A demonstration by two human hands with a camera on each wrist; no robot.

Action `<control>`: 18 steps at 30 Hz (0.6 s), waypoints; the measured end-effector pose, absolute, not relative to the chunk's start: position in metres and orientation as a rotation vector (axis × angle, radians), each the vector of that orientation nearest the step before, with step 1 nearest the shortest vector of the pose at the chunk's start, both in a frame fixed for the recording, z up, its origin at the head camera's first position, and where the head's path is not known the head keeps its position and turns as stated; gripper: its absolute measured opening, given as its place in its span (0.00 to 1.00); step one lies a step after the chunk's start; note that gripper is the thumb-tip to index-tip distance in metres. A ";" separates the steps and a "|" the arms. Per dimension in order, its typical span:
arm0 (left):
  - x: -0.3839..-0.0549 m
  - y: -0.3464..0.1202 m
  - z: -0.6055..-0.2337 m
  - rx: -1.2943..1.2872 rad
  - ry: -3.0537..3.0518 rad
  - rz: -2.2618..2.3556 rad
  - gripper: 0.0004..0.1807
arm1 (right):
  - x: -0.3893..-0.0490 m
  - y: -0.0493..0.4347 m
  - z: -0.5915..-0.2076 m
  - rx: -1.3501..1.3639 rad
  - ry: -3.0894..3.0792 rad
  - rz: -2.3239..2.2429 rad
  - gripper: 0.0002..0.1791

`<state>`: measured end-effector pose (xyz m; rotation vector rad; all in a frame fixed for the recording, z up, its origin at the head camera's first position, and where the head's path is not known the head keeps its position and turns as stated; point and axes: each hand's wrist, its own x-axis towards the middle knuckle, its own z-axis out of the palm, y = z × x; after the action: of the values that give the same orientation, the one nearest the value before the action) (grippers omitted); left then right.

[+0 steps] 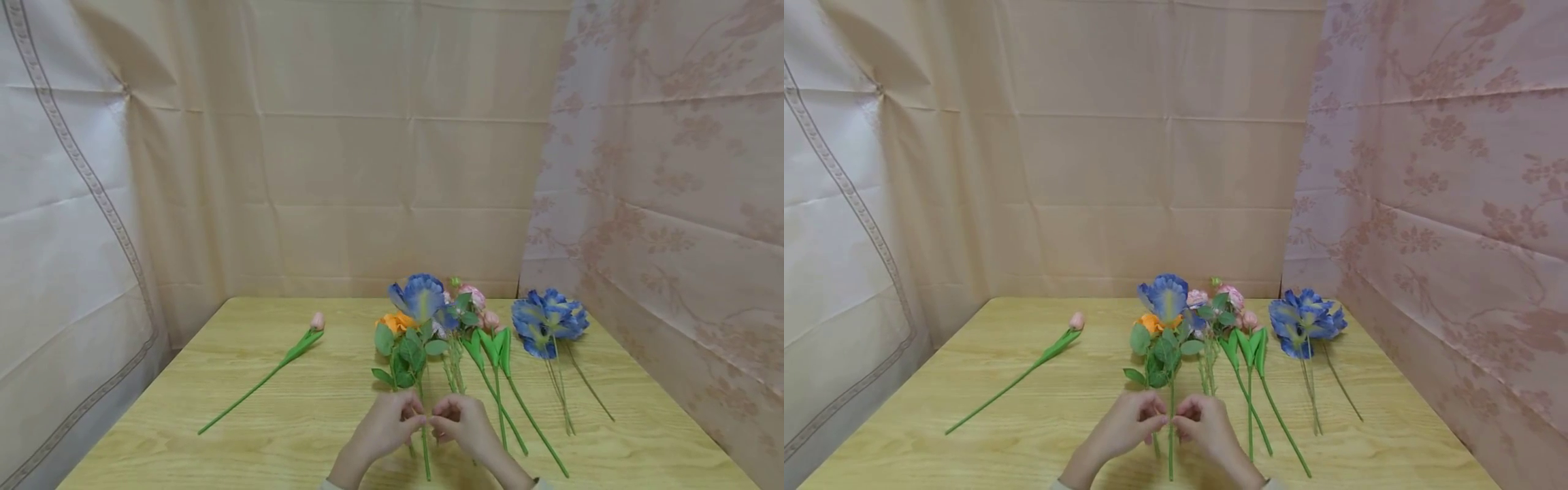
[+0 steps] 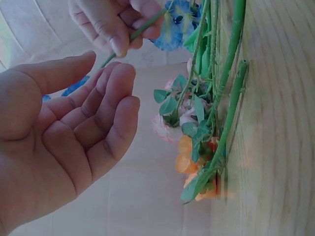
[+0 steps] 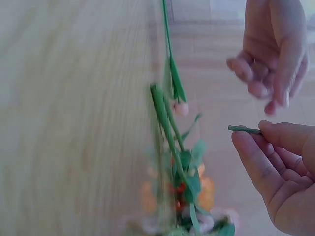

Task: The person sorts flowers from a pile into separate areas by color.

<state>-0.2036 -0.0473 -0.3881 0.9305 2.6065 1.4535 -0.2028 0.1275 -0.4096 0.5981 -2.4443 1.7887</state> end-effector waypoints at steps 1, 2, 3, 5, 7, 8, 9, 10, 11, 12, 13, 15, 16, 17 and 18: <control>-0.204 -0.047 -0.388 0.927 2.608 1.445 0.02 | -0.204 0.130 -0.409 0.589 -2.443 1.771 0.04; -0.204 -0.047 -0.389 0.927 2.607 1.439 0.02 | -0.205 0.134 -0.408 0.583 -2.444 1.740 0.04; -0.204 -0.047 -0.389 0.925 2.608 1.429 0.02 | -0.206 0.137 -0.407 0.572 -2.442 1.715 0.03; -0.204 -0.048 -0.389 0.929 2.613 1.413 0.03 | -0.208 0.143 -0.404 0.527 -2.447 1.637 0.03; -0.204 -0.048 -0.389 0.931 2.618 1.395 0.03 | -0.210 0.151 -0.400 0.441 -2.453 1.563 0.03; -0.204 -0.048 -0.389 0.932 2.618 1.389 0.03 | -0.212 0.154 -0.398 0.390 -2.458 1.520 0.03; -0.204 -0.049 -0.389 0.930 2.621 1.381 0.03 | -0.213 0.158 -0.395 0.332 -2.460 1.485 0.03; -0.204 -0.049 -0.388 0.929 2.621 1.376 0.03 | -0.215 0.163 -0.392 0.272 -2.463 1.441 0.03; -0.203 -0.049 -0.388 0.928 2.622 1.370 0.04 | -0.216 0.168 -0.390 0.222 -2.471 1.385 0.03; -0.203 -0.050 -0.388 0.926 2.622 1.366 0.04 | -0.217 0.173 -0.387 0.175 -2.477 1.339 0.02; -0.203 -0.050 -0.388 0.923 2.621 1.361 0.04 | -0.218 0.179 -0.384 0.141 -2.479 1.285 0.02; -0.203 -0.050 -0.389 0.922 2.618 1.356 0.04 | -0.220 0.192 -0.379 0.093 -2.487 1.175 0.02; -0.203 -0.051 -0.389 0.920 2.616 1.354 0.04 | -0.221 0.198 -0.377 0.082 -2.493 1.121 0.03; -0.202 -0.051 -0.389 0.917 2.610 1.352 0.04 | -0.222 0.205 -0.375 0.068 -2.498 1.068 0.04; -0.202 -0.051 -0.389 0.914 2.605 1.350 0.04 | -0.222 0.212 -0.374 0.052 -2.504 1.032 0.05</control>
<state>-0.2023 -0.0509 -0.3895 0.9136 2.6048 1.3502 -0.2222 0.2115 -0.3743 0.0519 -2.5043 1.0318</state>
